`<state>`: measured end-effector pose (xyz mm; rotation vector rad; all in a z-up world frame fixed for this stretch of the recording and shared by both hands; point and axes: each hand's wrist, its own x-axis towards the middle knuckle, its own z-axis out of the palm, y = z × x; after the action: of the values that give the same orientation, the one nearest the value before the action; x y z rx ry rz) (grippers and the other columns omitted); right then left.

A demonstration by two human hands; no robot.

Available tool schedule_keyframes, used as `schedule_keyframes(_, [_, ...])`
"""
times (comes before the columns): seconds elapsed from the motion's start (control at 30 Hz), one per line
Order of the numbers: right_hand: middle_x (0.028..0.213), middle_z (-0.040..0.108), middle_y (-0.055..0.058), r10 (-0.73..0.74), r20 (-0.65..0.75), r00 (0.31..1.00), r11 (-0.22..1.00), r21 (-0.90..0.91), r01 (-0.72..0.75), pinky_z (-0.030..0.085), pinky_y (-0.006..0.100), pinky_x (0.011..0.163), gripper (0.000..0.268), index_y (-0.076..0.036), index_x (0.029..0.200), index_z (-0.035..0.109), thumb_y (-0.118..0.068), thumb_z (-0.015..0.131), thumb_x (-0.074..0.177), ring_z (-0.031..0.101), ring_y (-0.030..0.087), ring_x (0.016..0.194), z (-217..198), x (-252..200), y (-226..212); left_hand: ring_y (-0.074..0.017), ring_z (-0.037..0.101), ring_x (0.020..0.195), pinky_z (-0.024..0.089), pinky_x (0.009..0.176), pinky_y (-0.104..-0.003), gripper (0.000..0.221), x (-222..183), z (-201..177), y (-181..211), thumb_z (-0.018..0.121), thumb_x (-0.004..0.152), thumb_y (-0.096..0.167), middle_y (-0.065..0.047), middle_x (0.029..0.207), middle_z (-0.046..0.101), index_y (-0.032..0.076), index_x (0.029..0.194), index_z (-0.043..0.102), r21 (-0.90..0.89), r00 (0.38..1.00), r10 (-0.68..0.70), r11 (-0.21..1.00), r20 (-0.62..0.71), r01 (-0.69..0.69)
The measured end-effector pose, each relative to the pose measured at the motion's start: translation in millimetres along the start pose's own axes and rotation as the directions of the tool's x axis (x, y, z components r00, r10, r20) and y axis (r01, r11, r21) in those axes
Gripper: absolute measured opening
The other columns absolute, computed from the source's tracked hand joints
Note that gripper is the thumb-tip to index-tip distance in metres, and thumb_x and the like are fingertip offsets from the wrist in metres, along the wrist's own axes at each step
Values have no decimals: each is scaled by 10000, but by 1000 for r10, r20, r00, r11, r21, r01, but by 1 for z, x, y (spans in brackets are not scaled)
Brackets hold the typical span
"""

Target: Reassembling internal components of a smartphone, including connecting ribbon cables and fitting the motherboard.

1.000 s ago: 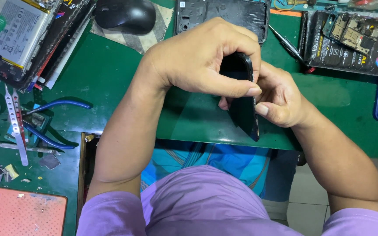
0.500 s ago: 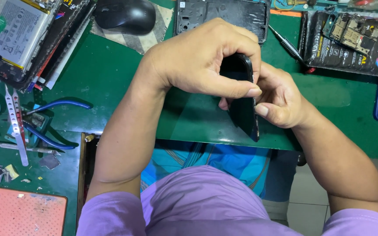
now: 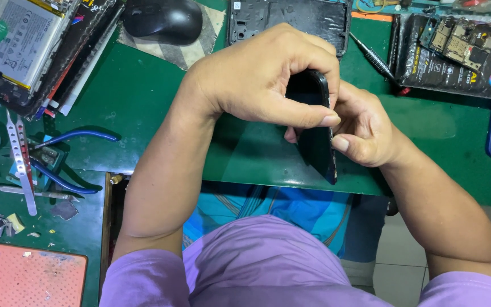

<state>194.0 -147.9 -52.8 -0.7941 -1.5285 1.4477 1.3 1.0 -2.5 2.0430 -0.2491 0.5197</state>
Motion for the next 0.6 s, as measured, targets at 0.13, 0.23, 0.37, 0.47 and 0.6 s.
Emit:
schedule_keyframes(0.13, [1057,686,241,4,-3,1000,1000,0,-4,625,399,917,484,-30,1190,450,-430,608,967,761,339,983,0,0,-1,-163,631,792,490,734,-297,146,0,0,1,783,970,204,-47,878,639,90,956,694,-16,1000,-3,1000,-1,3])
schedule_keyframes(0.23, [1057,700,237,6,-1,1000,1000,-12,-6,637,384,898,541,-8,1249,451,-443,609,968,767,332,987,0,-1,0,-166,632,795,491,742,-308,147,0,0,1,780,967,218,-42,866,645,100,954,693,-8,1000,-5,1000,1,5])
schedule_keyframes(0.37, [1053,696,239,7,-7,1000,1000,-5,-7,642,381,882,504,-22,1209,452,-435,608,967,768,335,982,1,-1,0,-171,633,796,492,743,-310,148,0,0,1,776,969,215,-49,877,643,93,960,692,-10,1000,-4,1000,4,4])
schedule_keyframes(0.47, [1054,693,235,4,0,1000,1000,-19,-4,627,389,913,514,-13,1224,449,-432,600,969,765,335,984,0,0,-1,-168,636,794,496,744,-306,150,0,0,1,775,970,216,-51,882,645,92,963,692,-13,1000,-4,1000,6,4])
schedule_keyframes(0.6, [1066,681,240,-6,5,1000,1000,-22,6,620,402,933,556,12,1280,438,-421,595,969,767,345,975,0,0,0,-163,639,791,499,740,-302,148,0,0,2,774,969,217,-48,883,646,92,962,693,-17,1000,-12,1000,10,12])
